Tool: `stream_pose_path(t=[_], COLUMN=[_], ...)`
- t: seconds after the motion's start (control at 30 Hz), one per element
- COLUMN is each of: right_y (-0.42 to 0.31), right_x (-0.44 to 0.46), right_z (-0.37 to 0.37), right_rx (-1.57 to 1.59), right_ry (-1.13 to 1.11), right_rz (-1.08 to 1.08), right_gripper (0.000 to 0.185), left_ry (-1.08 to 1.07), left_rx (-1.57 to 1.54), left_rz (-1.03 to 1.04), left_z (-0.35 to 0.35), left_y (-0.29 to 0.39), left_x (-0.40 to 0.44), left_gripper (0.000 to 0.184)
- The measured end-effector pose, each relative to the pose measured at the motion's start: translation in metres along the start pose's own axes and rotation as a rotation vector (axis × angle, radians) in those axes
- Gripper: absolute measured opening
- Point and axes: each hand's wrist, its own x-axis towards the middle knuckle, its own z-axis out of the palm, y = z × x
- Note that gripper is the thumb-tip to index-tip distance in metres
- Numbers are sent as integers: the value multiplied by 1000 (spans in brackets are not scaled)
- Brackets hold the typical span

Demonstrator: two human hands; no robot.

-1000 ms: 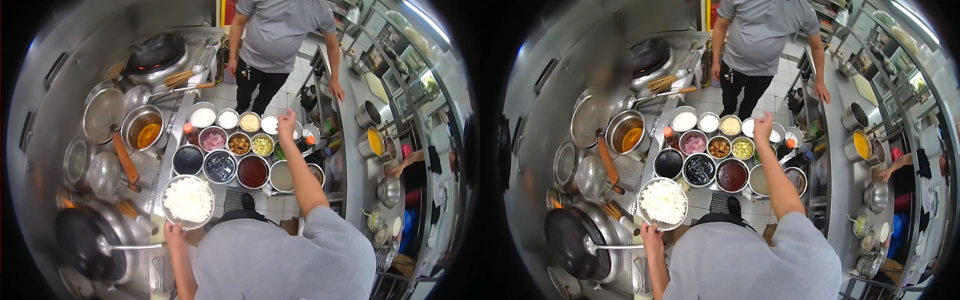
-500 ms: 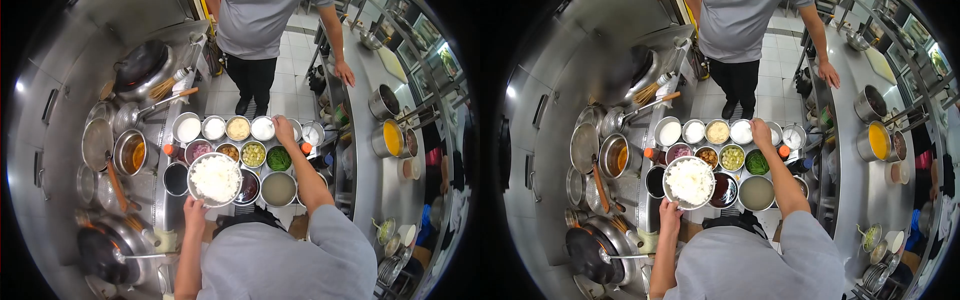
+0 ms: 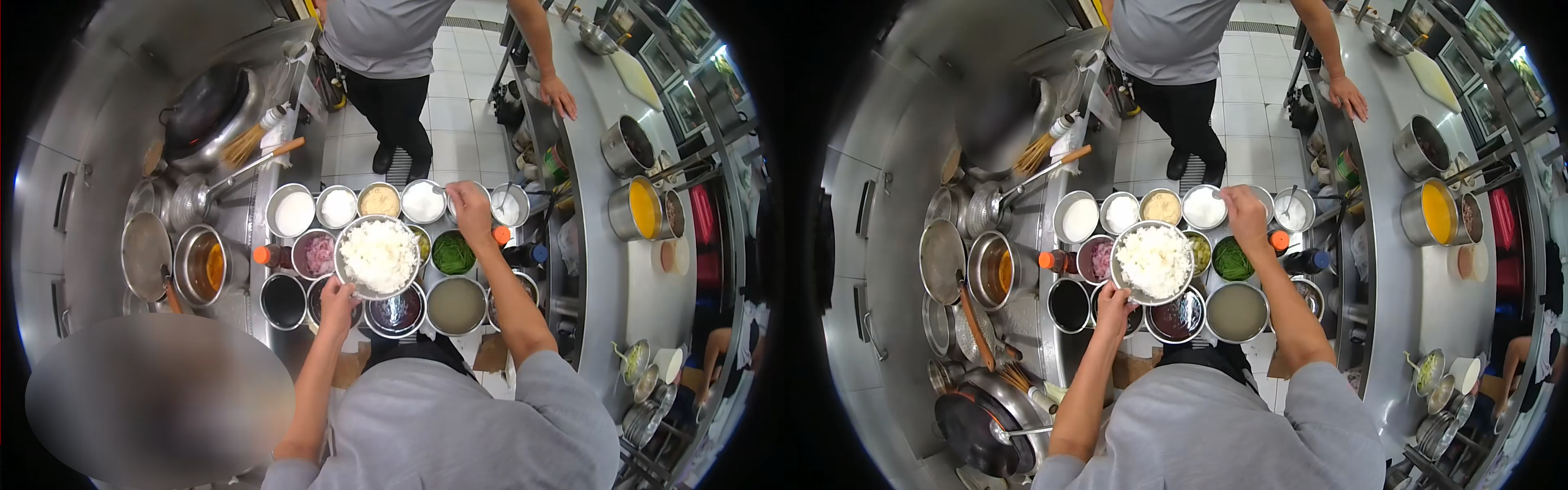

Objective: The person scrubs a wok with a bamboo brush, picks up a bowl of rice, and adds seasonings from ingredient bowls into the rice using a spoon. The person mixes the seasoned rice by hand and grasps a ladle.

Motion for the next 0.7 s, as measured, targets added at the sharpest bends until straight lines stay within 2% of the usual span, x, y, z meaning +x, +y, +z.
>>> stream_pose_path(t=[0.03, 0.1, 0.17, 0.23, 0.47, 0.57, 0.7], right_y=[1, 2, 2, 2, 32, 40, 36], right_x=[0, 1, 3, 4, -4, -10, -8], right_z=[1, 4, 4, 6, 21, 28, 29], right_rx=[0, 123, 109, 84, 59, -117, -31], right_ry=[-5, 20, 35, 56, 85, 18, 6], right_rz=[5, 273, 231, 253, 396, 306, 354], right_gripper=[7, 8, 9, 9, 19, 22, 23], left_ry=[3, -13, -15, -51, -18, -29, 7], left_rx=[0, -61, -96, -93, -110, -59, -93], left_rz=[-7, 7, 0, -7, -7, -13, -29], left_z=[1, -1, -5, -15, -21, -29, -20], left_y=[1, 0, -1, -3, -1, -6, 2], left_x=[2, 8, 8, 10, 12, 18, 12], left_gripper=[13, 10, 10, 16, 18, 16, 15])
